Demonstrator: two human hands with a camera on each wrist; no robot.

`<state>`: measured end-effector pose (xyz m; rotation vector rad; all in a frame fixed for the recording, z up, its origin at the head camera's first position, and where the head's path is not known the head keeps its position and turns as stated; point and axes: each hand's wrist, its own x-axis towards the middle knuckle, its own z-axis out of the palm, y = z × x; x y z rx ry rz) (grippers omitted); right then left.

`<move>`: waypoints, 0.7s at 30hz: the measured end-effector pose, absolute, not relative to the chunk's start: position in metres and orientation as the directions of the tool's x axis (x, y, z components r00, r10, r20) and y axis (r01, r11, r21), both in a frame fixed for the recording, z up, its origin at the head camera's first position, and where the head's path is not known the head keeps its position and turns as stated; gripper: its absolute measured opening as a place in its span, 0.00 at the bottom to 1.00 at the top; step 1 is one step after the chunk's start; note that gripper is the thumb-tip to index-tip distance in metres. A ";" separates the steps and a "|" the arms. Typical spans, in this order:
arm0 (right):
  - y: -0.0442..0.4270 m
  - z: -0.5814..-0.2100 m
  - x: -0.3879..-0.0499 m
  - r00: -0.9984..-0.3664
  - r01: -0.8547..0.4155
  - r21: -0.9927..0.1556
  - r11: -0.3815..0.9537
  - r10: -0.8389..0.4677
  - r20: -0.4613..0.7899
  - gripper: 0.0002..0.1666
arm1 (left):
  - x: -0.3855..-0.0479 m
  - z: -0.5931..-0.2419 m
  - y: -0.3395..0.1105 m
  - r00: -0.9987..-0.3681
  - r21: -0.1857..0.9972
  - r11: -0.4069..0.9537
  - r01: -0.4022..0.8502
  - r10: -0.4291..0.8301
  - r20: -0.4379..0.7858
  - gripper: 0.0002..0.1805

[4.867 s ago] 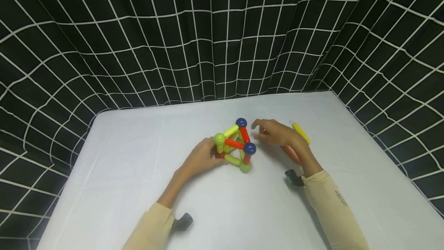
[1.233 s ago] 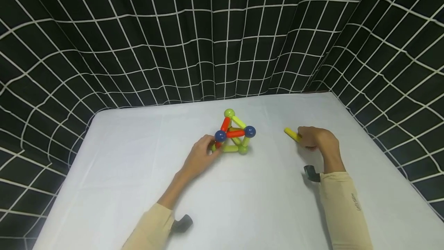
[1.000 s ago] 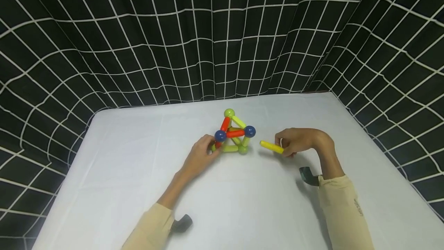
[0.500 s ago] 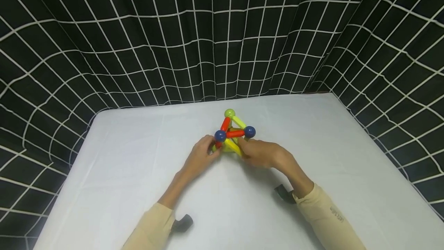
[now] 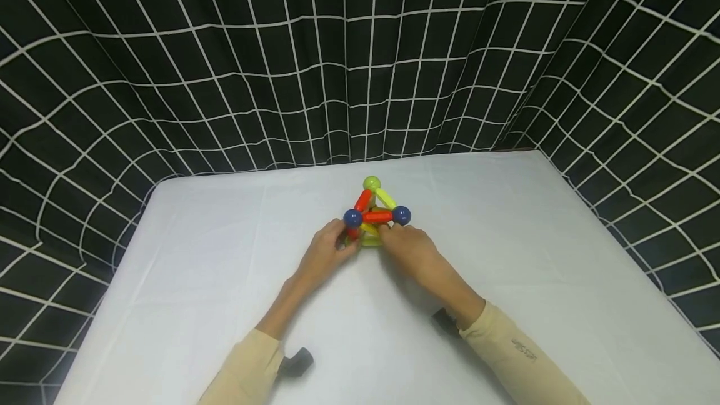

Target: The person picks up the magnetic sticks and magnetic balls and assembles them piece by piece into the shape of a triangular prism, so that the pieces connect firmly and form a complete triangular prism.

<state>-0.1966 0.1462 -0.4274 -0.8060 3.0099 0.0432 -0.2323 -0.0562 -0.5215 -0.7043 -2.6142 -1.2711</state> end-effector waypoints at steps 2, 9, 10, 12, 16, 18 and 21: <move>0.144 -0.430 -0.197 -0.878 -0.477 0.002 0.879 -0.476 -0.050 0.20 | -0.233 -0.522 -0.056 -0.876 0.706 0.525 0.476 0.347 0.333 0.14; 0.164 -0.401 -0.202 -0.797 -0.279 -0.315 0.907 -0.402 -0.450 0.35 | -0.230 -0.518 -0.054 -0.897 0.715 0.547 0.436 0.330 0.294 0.13; 0.171 -0.394 -0.203 -0.762 -0.249 -0.359 0.899 -0.411 -0.501 0.37 | -0.230 -0.518 -0.054 -0.898 0.714 0.551 0.433 0.329 0.290 0.13; 0.185 -0.384 -0.206 -0.702 -0.256 -0.406 0.877 -0.458 -0.546 0.42 | -0.230 -0.519 -0.054 -0.898 0.711 0.554 0.434 0.330 0.291 0.14; 0.207 -0.378 -0.215 -0.668 -0.354 -0.421 0.835 -0.540 -0.512 0.23 | -0.230 -0.520 -0.056 -0.891 0.704 0.551 0.448 0.341 0.300 0.14; 0.212 -0.381 -0.221 -0.687 -0.369 -0.408 0.835 -0.541 -0.486 0.20 | -0.231 -0.521 -0.057 -0.888 0.707 0.543 0.454 0.343 0.307 0.15; 0.213 -0.392 -0.231 -0.706 -0.373 -0.386 0.844 -0.528 -0.472 0.27 | -0.232 -0.522 -0.058 -0.886 0.710 0.535 0.457 0.347 0.308 0.15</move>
